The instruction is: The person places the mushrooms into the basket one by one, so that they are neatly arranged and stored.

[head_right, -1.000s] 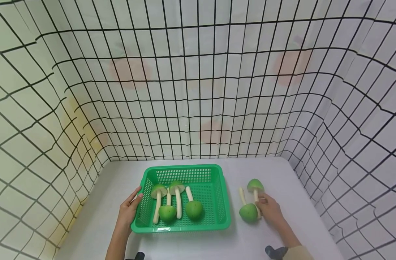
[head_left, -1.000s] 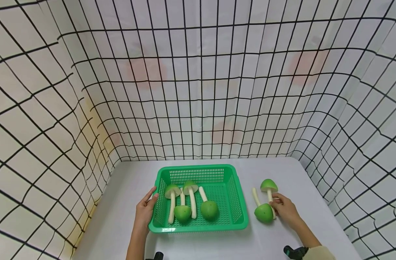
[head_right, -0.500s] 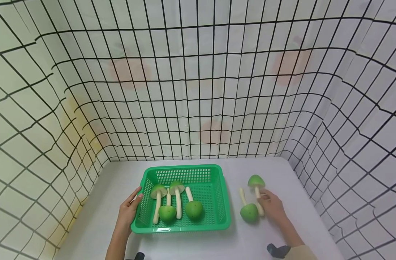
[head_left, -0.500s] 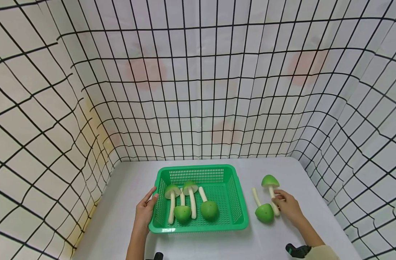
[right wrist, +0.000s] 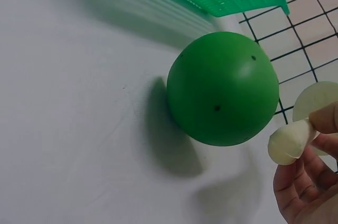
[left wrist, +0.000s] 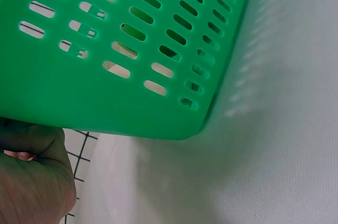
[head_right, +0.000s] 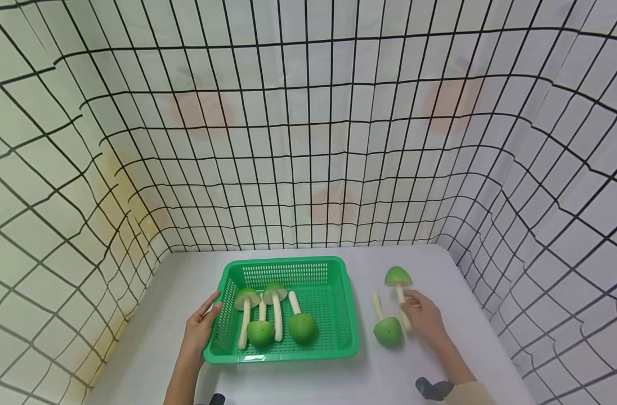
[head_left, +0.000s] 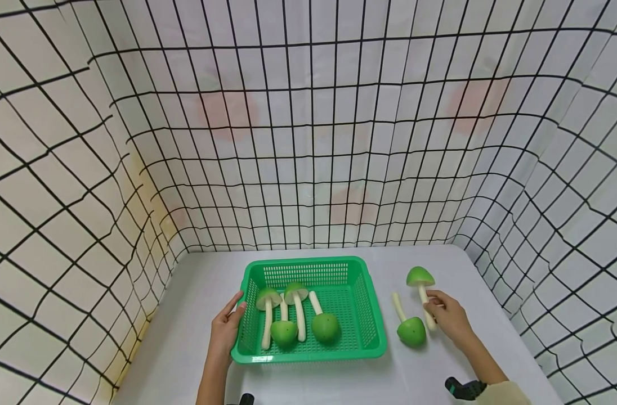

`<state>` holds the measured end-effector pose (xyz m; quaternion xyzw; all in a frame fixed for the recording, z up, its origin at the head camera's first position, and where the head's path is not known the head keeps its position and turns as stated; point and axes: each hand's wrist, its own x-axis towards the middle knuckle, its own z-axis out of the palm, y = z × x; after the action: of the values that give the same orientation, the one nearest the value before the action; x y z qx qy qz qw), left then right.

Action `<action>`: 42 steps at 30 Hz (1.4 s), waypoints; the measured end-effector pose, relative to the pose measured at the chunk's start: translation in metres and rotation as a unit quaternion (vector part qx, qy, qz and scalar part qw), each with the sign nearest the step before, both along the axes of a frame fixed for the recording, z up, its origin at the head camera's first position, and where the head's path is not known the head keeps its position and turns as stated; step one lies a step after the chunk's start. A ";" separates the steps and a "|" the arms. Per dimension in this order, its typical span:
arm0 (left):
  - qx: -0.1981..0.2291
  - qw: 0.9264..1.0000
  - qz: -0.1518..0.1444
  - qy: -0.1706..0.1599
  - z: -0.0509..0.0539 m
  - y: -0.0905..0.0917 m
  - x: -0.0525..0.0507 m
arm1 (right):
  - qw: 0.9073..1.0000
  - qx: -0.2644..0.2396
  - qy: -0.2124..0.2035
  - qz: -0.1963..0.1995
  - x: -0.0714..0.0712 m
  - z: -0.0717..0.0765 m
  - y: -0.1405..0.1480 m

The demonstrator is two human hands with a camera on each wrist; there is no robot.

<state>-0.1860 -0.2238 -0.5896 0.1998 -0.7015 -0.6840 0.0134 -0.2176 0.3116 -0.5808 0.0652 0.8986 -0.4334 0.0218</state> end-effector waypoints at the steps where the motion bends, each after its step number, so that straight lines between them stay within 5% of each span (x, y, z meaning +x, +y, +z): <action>1: 0.000 1.000 0.001 0.001 0.000 0.000 0.000 | 1.000 -0.001 0.000 0.000 0.000 0.002 -0.001; 19: 0.015 1.000 -0.009 -0.009 0.008 -0.001 0.000 | 0.999 -0.034 0.023 0.003 -0.004 0.023 -0.014; 42: -0.006 1.000 0.005 0.014 0.000 0.002 0.001 | 0.995 -0.087 0.034 0.018 -0.012 0.031 -0.049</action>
<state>-0.1845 -0.2219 -0.5899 0.1935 -0.7044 -0.6823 0.0275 -0.2301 0.2621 -0.5502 0.0319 0.8589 -0.5110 0.0046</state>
